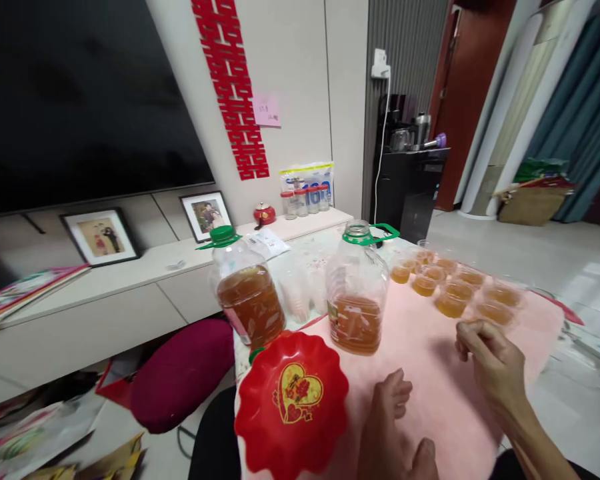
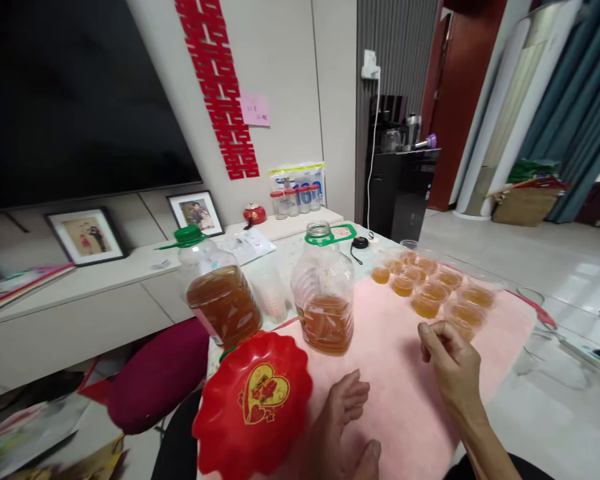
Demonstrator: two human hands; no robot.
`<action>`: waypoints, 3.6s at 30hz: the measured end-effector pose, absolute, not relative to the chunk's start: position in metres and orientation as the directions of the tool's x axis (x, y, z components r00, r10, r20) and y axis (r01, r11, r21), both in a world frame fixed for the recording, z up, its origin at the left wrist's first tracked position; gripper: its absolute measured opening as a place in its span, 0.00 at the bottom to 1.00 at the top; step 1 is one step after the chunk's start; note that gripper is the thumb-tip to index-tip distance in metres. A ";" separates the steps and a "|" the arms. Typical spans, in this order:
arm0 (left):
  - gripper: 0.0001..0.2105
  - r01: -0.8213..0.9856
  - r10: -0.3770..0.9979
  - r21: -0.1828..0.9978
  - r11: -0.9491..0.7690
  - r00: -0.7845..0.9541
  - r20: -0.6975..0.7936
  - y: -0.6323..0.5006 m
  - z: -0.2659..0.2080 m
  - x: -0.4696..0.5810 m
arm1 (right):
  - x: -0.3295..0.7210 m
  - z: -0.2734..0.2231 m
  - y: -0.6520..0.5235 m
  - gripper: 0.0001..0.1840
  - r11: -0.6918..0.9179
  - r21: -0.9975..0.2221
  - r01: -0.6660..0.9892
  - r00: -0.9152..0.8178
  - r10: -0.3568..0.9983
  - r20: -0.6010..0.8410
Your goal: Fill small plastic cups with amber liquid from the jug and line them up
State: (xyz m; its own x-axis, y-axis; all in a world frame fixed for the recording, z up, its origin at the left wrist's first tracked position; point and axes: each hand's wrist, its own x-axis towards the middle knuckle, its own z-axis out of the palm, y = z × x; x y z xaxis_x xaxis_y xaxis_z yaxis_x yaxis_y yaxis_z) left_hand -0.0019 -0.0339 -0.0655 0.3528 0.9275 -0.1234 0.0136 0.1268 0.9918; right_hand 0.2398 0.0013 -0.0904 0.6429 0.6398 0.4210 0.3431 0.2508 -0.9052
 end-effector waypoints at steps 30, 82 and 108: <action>0.17 0.765 0.775 -0.130 -0.631 0.630 -0.056 0.200 0.051 -0.047 | 0.193 -0.096 0.052 0.26 0.175 -0.912 0.371 0.468 0.813 0.346; 0.15 0.846 0.805 -0.046 -0.531 0.521 0.283 0.099 0.114 -0.127 | 0.197 -0.101 0.054 0.20 0.111 -0.931 0.349 0.509 0.811 0.288; 0.19 0.927 0.919 0.213 -0.308 0.348 -0.188 0.042 0.018 -0.128 | 0.193 -0.099 0.054 0.19 0.121 -0.934 0.335 0.517 0.805 0.290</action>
State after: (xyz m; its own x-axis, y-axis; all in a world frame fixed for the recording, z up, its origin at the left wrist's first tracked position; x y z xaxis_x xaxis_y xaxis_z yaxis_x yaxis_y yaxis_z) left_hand -0.1282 0.0422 0.0183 0.3478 0.9185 -0.1881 0.9274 -0.3076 0.2128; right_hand 0.1930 0.0539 -0.0986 0.5170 0.8053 0.2900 0.3352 0.1212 -0.9343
